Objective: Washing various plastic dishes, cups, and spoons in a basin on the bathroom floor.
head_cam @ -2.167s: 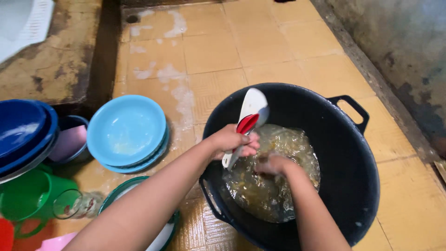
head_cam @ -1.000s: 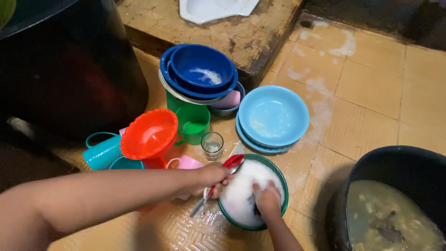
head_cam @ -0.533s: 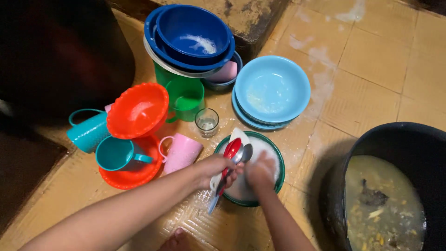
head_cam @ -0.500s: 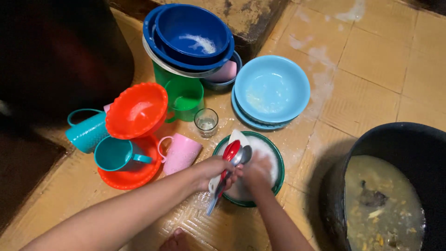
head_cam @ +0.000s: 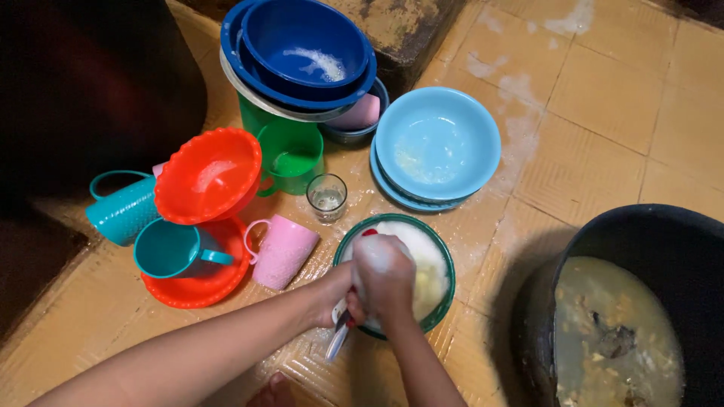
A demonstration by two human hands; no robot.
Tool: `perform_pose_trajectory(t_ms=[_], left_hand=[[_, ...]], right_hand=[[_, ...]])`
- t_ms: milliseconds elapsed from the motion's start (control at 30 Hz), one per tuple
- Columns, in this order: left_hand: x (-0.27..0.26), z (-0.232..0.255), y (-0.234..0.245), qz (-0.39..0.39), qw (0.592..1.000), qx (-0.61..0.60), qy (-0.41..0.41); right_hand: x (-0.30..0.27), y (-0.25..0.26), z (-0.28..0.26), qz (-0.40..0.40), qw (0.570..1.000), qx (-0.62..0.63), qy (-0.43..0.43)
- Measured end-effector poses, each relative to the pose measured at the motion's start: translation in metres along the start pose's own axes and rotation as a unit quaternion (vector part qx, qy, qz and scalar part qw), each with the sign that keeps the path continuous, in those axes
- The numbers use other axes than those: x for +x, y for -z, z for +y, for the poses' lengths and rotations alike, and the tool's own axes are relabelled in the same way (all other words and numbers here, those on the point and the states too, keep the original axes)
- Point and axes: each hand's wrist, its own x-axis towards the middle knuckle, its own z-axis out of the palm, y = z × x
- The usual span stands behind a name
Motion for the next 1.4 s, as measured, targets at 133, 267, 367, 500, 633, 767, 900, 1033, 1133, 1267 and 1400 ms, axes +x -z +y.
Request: perform_pose_trajectory(t_ms=[133,267,367,500,633,767,900,1033,1133,1267,1400], left_hand=[[0.004,-0.005,0.013,-0.103,0.994,0.027,0.013],[0.010,-0.003,0.017,-0.174,0.984,0.000,0.044],[-0.009,0.001,-0.002,-0.097,0.994,0.024,0.039],[-0.014,0.002,0.007,-0.062,0.993,0.092,0.030],[-0.023,0.012,0.016,0.006,0.993,0.119,-0.007],[-0.033,0.021,0.019,0.020,0.993,0.115,-0.022],[-0.033,0.018,0.037,0.048,0.985,0.158,-0.052],[-0.032,0.014,0.033,0.007,0.965,0.240,-0.111],[-0.028,0.016,0.036,-0.006,0.960,0.262,-0.102],[-0.050,0.022,0.007,0.040,0.970,0.230,-0.074],[-0.041,0.023,0.020,-0.042,0.990,0.131,-0.025]], right_hand=[[0.036,-0.018,0.026,0.003,0.967,-0.199,-0.156],[0.038,-0.012,0.019,0.190,0.865,0.299,-0.355],[0.018,-0.005,-0.013,0.024,0.996,-0.043,0.078],[0.037,-0.011,0.038,-0.001,0.983,-0.177,-0.054],[0.052,-0.010,0.141,0.138,0.935,0.232,-0.229],[0.024,0.011,0.086,0.012,0.950,-0.182,-0.254],[-0.018,-0.005,0.132,-0.169,0.899,-0.405,0.007],[-0.030,-0.010,0.170,-0.115,0.957,-0.264,-0.025],[-0.008,0.001,0.164,-0.187,0.941,-0.191,-0.207],[-0.006,0.008,0.123,-0.008,0.947,0.169,-0.272],[0.008,0.003,0.032,0.092,0.961,0.201,-0.164]])
